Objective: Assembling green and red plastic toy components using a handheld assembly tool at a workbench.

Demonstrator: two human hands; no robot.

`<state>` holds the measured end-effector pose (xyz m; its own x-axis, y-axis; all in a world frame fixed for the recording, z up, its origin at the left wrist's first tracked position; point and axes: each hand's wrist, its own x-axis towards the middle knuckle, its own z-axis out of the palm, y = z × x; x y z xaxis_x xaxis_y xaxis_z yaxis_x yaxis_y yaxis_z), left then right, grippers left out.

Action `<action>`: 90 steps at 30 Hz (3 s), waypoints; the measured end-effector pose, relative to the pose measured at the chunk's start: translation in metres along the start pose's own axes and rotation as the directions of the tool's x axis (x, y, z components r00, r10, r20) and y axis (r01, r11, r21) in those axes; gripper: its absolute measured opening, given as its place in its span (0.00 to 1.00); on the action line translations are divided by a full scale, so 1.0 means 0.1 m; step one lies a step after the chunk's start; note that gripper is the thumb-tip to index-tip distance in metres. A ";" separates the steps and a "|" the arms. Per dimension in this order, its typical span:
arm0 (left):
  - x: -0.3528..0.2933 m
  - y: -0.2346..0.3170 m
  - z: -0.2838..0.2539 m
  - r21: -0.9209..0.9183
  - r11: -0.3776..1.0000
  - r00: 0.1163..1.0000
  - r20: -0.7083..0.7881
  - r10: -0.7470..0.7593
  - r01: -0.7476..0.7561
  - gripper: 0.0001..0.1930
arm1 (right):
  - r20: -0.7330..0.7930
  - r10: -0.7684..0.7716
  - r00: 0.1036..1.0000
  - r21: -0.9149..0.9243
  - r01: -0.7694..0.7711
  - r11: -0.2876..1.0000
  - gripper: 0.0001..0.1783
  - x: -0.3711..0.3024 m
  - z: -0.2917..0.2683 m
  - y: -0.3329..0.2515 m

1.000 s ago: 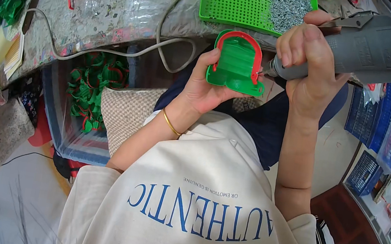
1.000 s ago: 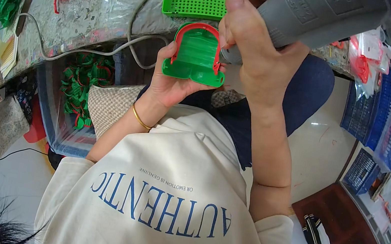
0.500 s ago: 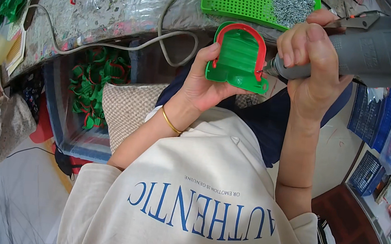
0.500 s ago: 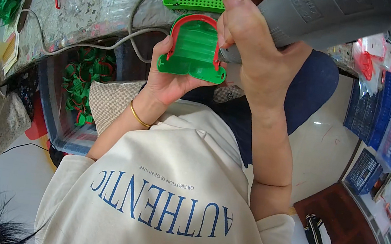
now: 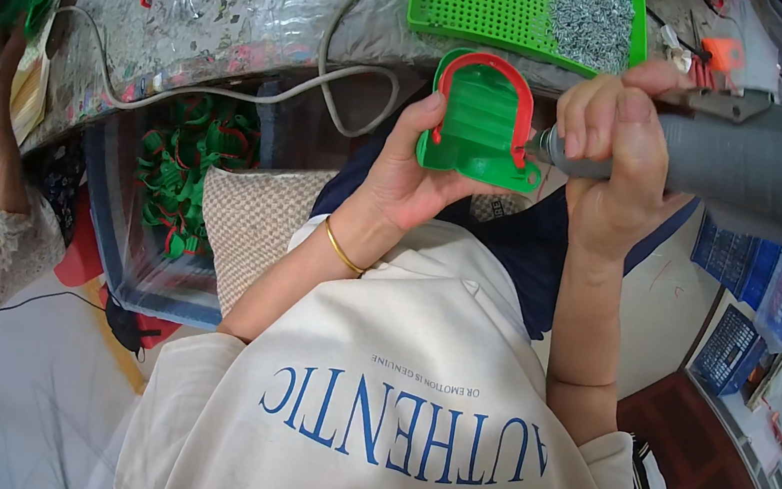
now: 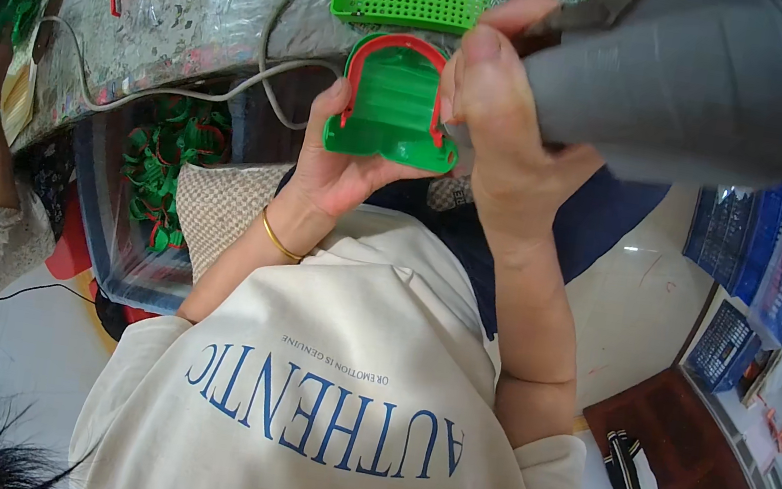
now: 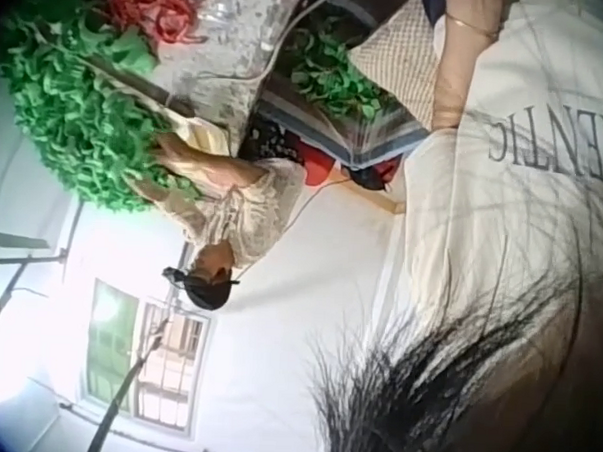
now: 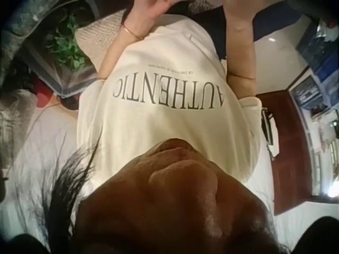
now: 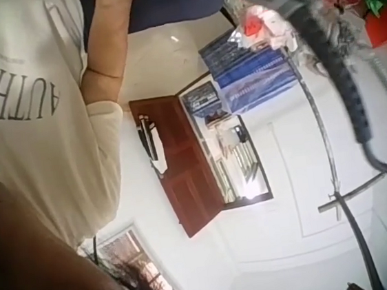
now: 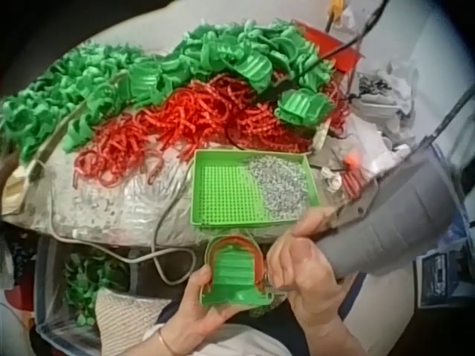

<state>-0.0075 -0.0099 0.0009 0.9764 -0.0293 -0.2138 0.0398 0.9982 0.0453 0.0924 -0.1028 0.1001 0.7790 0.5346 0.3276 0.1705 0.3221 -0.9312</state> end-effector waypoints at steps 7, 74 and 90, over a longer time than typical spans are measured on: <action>-0.04 0.01 0.02 0.056 0.998 0.998 -0.069 0.003 0.000 0.32 | -0.086 0.067 0.994 -0.035 -0.070 0.997 0.12 0.03 0.04 -0.07; -0.07 -0.07 -0.19 -0.108 0.992 0.998 0.004 -0.068 0.068 0.33 | 0.008 0.018 1.000 0.258 -0.019 0.966 0.11 0.03 0.50 0.20; -0.15 -0.04 -0.17 -0.113 0.992 0.998 0.002 -0.060 0.060 0.30 | 0.041 -0.005 0.999 0.210 -0.004 0.978 0.10 -0.03 0.54 0.24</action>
<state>-0.0263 -0.0129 -0.0124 0.9726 -0.0896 -0.2145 0.0744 0.9942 -0.0781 0.0616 -0.0549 0.0851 0.7527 0.5649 0.3382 0.0367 0.4769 -0.8782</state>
